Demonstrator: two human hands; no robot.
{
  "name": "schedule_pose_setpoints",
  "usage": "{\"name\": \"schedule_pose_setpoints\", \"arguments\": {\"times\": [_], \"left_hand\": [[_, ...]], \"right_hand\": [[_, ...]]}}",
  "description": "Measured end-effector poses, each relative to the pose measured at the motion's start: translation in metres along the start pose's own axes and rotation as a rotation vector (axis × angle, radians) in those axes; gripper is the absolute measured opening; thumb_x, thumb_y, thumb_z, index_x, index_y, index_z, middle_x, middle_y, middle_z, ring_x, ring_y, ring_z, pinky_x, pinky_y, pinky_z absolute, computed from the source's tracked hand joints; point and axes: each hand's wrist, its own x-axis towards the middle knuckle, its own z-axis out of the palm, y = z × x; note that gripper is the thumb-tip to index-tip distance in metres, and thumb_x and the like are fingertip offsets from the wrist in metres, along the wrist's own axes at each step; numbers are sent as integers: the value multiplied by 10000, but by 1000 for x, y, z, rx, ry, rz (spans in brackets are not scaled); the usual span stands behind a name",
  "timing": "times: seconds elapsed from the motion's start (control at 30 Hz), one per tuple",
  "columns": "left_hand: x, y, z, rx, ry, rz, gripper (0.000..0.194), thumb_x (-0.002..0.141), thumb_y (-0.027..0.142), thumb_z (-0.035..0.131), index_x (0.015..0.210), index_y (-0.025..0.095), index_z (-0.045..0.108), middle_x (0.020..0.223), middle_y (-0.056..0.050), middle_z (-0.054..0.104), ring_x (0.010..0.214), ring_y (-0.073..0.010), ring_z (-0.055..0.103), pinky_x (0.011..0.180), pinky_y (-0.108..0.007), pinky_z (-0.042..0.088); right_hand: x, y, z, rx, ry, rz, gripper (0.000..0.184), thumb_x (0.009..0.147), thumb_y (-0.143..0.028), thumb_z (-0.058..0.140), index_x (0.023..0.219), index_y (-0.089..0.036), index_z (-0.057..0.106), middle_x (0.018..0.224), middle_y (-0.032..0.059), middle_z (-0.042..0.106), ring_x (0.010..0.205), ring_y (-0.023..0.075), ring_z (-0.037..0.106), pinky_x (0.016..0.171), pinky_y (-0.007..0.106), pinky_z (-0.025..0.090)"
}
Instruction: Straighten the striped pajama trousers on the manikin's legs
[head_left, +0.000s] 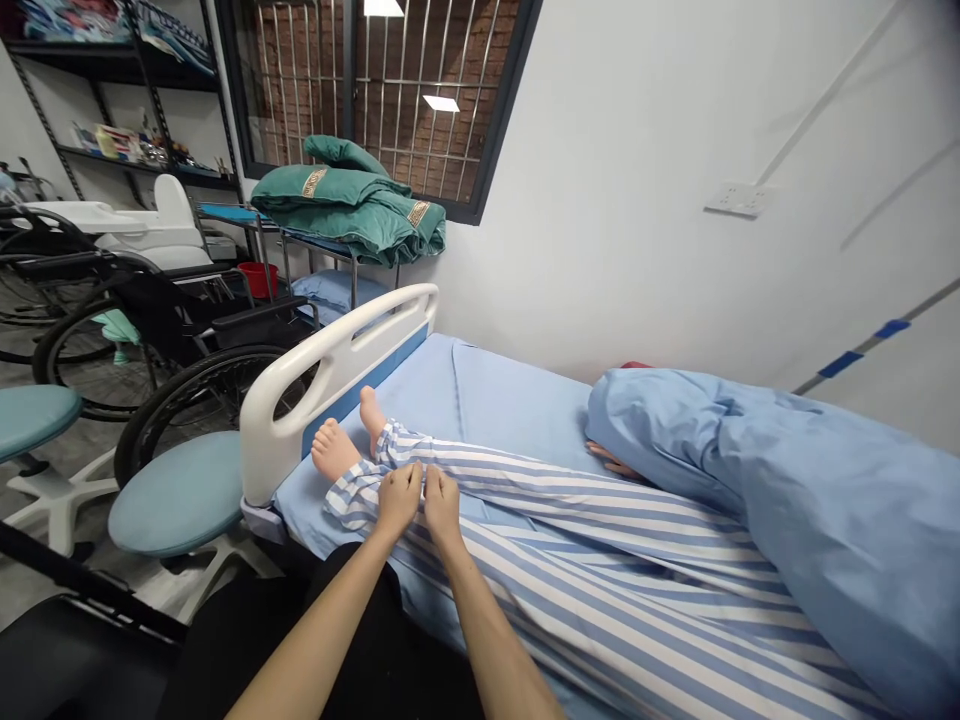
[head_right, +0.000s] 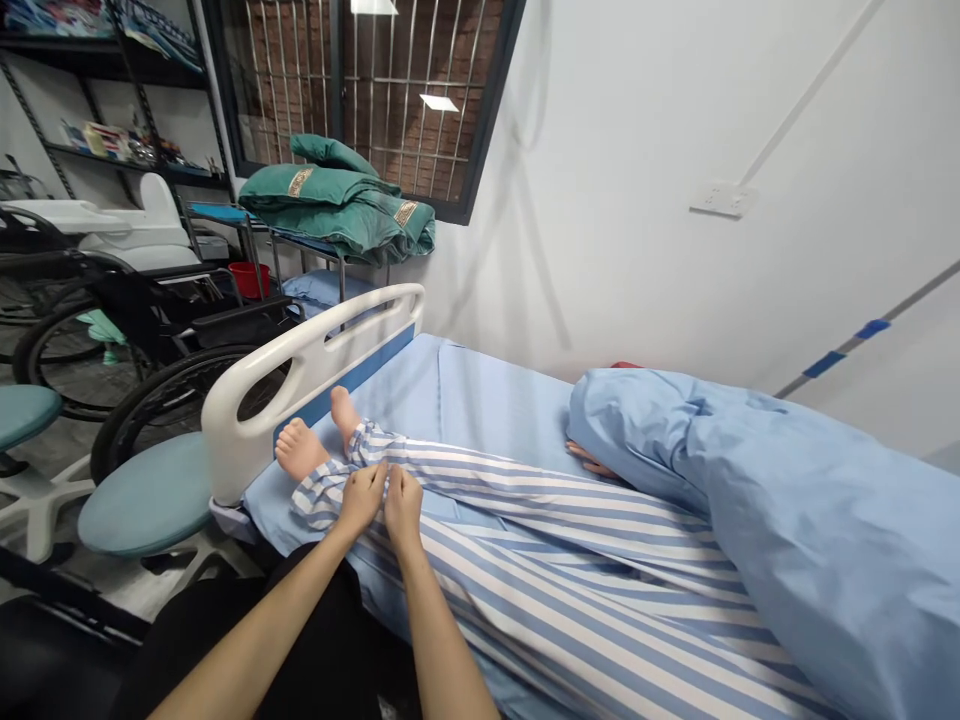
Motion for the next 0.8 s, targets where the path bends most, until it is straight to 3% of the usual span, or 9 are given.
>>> {"name": "schedule_pose_setpoints", "arguments": {"times": [0.13, 0.23, 0.33, 0.47, 0.63, 0.8], "left_hand": [[8, 26, 9, -183, 34, -25, 433, 834, 421, 309, 539, 165, 496, 527, -5, 520, 539, -104, 435, 541, -227, 295], [8, 34, 17, -218, 69, -30, 451, 841, 432, 292, 530, 169, 487, 524, -10, 517, 526, -104, 437, 540, -229, 311], [2, 24, 21, -144, 59, -46, 442, 856, 391, 273, 556, 166, 507, 542, -26, 541, 530, -112, 464, 552, -237, 323], [-6, 6, 22, 3, 44, 51, 415, 866, 339, 271, 610, 165, 548, 595, -48, 588, 567, -125, 502, 591, -248, 337], [-10, 2, 22, 54, 67, 135, 442, 885, 320, 225, 641, 167, 560, 647, -57, 618, 635, -136, 540, 628, -251, 344], [-13, 1, 22, 134, 49, 179, 427, 881, 326, 246, 668, 170, 582, 674, -67, 630, 653, -141, 545, 623, -257, 323]], "right_hand": [[1, 0, -4, 39, 28, 6, 435, 834, -440, 328, 591, -150, 544, 564, 35, 562, 546, 134, 451, 501, 235, 325], [1, 2, -6, 55, 70, 12, 443, 836, -442, 319, 600, -149, 552, 562, 45, 569, 544, 138, 465, 492, 235, 336], [0, 3, -5, 68, 87, 57, 439, 836, -448, 329, 556, -154, 496, 529, 24, 526, 519, 122, 432, 478, 229, 329], [0, 3, -2, 101, 64, 62, 407, 828, -444, 359, 554, -158, 452, 531, 0, 484, 520, 108, 400, 487, 223, 327], [1, -7, -11, 115, 19, 71, 386, 818, -442, 365, 558, -164, 432, 519, -20, 442, 511, 101, 372, 484, 222, 317], [-4, -22, -31, -78, -10, -59, 388, 834, -401, 369, 534, -163, 430, 507, -28, 433, 499, 93, 349, 481, 221, 266]]}}
